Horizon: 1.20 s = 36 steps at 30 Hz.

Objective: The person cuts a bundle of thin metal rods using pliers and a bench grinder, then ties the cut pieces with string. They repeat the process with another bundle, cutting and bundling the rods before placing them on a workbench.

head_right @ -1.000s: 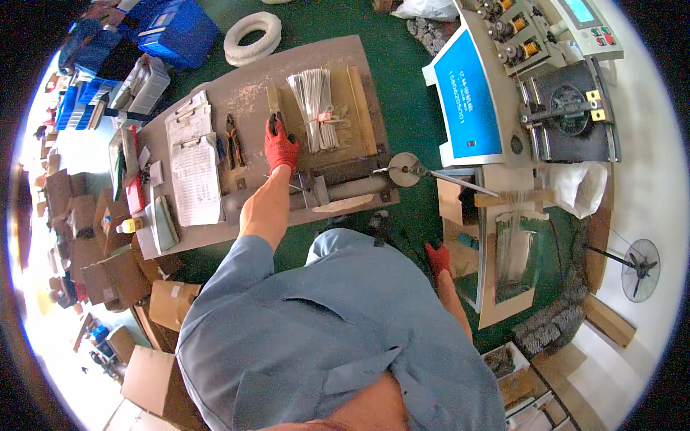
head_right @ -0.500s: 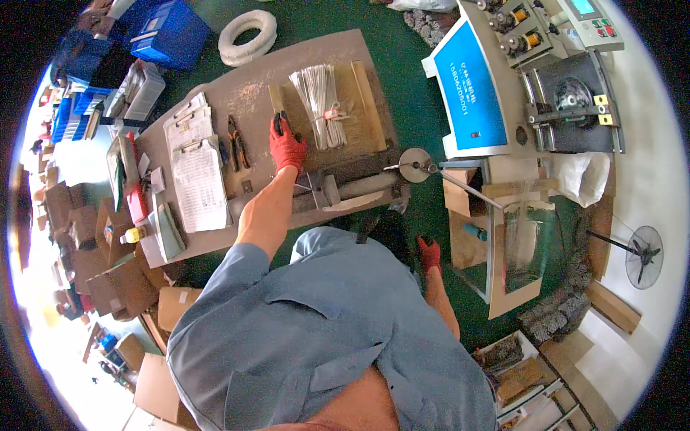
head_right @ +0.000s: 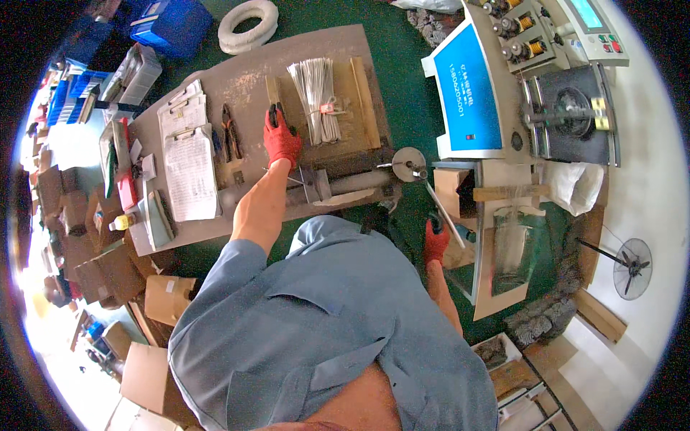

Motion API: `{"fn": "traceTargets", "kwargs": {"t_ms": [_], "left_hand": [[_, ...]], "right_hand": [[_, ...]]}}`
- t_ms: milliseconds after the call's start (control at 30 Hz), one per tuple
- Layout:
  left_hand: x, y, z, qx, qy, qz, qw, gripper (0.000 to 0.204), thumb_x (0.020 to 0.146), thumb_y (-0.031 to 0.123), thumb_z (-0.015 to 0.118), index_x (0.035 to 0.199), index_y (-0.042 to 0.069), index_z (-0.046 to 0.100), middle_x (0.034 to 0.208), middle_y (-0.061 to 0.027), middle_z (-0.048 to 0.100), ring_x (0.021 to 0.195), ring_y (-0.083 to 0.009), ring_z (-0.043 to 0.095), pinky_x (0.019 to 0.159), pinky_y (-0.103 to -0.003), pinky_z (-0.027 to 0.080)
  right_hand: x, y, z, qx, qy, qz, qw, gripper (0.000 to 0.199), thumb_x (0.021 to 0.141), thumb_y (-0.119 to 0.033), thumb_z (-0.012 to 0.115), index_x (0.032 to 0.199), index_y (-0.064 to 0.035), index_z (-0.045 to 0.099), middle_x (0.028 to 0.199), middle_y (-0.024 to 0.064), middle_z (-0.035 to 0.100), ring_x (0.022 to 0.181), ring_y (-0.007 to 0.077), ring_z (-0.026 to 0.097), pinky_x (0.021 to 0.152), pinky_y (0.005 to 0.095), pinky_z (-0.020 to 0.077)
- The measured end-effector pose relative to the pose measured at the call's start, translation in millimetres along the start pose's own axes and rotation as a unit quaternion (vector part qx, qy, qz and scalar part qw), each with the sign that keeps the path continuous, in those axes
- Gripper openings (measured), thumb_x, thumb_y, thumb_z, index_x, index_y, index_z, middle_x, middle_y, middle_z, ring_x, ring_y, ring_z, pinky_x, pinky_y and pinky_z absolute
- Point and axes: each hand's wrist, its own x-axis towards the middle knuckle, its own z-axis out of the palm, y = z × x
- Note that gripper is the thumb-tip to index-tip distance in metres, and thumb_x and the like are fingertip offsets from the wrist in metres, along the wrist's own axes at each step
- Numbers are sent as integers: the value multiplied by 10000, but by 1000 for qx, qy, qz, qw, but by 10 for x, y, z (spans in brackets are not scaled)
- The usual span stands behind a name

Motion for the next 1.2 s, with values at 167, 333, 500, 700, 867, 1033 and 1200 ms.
{"fn": "traceTargets", "kwargs": {"t_ms": [167, 333, 500, 700, 867, 1033, 1200], "left_hand": [[14, 19, -12, 2, -13, -9, 1000, 749, 696, 169, 693, 1374, 96, 384, 1438, -163, 315, 1173, -384, 434, 966, -461, 411], [15, 3, -1, -3, -6, -9, 1000, 763, 684, 176, 711, 1371, 99, 387, 1437, -164, 314, 1190, -382, 422, 971, -459, 407], [8, -2, 5, -1, -11, -8, 1000, 776, 686, 184, 709, 1380, 101, 373, 1437, -173, 309, 1209, -385, 408, 981, -465, 399], [16, -9, 35, 5, -12, -8, 1000, 756, 701, 181, 685, 1382, 96, 370, 1437, -173, 312, 1218, -383, 404, 985, -466, 396], [14, -2, 23, 5, -6, -4, 1000, 741, 704, 179, 669, 1379, 93, 376, 1437, -173, 319, 1210, -384, 412, 985, -466, 397], [22, 6, 20, 4, 3, 0, 1000, 744, 698, 173, 664, 1380, 95, 376, 1437, -166, 326, 1199, -383, 424, 983, -458, 400], [21, -19, 52, 2, 4, -1, 1000, 770, 681, 190, 698, 1378, 104, 380, 1440, -166, 321, 1200, -384, 422, 980, -459, 402]], "right_hand": [[124, 106, 82, -23, 9, -71, 997, 434, 785, -231, 730, 1112, 32, 619, 1067, 169, 658, 996, 277, 615, 913, 354, 453], [109, 34, 120, -4, 48, -94, 994, 214, 863, -86, 628, 1058, -2, 650, 951, 48, 657, 833, 130, 602, 760, 276, 495], [61, -388, 58, 64, 75, -57, 993, 281, 850, -142, 663, 1084, 11, 638, 977, 76, 664, 853, 161, 607, 784, 292, 485], [142, -429, 53, 78, 85, -33, 993, 276, 869, -117, 648, 1112, 10, 619, 1044, 87, 659, 925, 176, 612, 822, 304, 488], [143, -592, 50, 80, 109, -44, 990, 289, 870, -89, 637, 1140, 5, 601, 1101, 92, 641, 974, 178, 602, 874, 298, 473], [236, -612, 9, 52, 117, -72, 989, 304, 872, -87, 636, 1158, 4, 591, 1132, 88, 629, 1006, 167, 586, 890, 298, 464], [281, -636, 29, 94, 115, -71, 986, 323, 877, -95, 632, 1185, -8, 582, 1142, 81, 629, 988, 159, 586, 861, 296, 468]]}}
